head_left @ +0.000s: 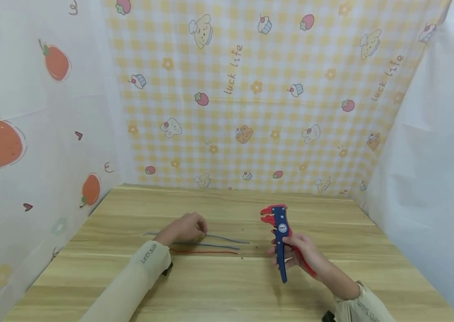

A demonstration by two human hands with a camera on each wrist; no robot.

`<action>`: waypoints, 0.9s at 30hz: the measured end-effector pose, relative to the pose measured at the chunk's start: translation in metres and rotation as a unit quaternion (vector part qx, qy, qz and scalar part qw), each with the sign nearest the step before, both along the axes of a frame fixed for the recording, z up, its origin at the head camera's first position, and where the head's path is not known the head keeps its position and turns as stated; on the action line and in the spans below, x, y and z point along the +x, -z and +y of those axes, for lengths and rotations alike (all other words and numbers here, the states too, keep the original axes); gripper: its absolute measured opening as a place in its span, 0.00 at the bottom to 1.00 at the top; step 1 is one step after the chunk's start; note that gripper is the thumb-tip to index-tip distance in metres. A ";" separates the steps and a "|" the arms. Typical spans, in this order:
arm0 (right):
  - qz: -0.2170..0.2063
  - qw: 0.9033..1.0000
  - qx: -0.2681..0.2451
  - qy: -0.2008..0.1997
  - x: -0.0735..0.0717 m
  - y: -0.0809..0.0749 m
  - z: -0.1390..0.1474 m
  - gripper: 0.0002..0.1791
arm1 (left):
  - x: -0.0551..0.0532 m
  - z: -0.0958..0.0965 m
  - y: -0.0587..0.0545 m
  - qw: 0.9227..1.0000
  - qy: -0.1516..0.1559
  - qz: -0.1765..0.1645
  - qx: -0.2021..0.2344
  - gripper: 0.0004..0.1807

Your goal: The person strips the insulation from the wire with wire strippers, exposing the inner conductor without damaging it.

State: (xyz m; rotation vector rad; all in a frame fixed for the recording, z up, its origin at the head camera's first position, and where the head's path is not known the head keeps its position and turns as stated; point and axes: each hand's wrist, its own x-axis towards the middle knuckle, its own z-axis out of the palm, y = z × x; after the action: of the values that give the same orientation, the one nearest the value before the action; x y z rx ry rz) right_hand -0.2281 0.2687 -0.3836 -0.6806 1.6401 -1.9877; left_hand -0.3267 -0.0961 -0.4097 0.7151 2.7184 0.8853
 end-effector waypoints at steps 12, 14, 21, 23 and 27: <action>-0.057 0.986 0.113 0.107 -0.040 0.007 0.011 0.25 | 0.002 0.002 -0.001 0.995 -0.033 0.001 0.093 0.22; -0.049 0.984 0.132 0.110 -0.046 0.010 0.012 0.27 | 0.002 0.003 -0.001 0.993 -0.037 0.011 0.111 0.25; -0.049 0.974 0.177 0.132 -0.062 0.018 0.011 0.29 | 0.006 0.006 -0.006 0.990 -0.040 0.030 0.135 0.27; -0.051 0.971 0.185 0.139 -0.064 0.019 0.009 0.30 | 0.008 0.005 -0.006 0.989 -0.039 0.024 0.137 0.27; -0.056 0.966 0.197 0.156 -0.068 0.021 0.007 0.27 | 0.011 0.005 -0.006 0.990 -0.034 0.019 0.135 0.27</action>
State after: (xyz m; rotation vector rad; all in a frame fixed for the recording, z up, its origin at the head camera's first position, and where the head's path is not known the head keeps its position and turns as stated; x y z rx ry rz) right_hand -0.2963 0.2760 -0.4051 -0.1666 2.0892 -1.7739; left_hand -0.3156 -0.0910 -0.4034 0.6960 2.6977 1.2868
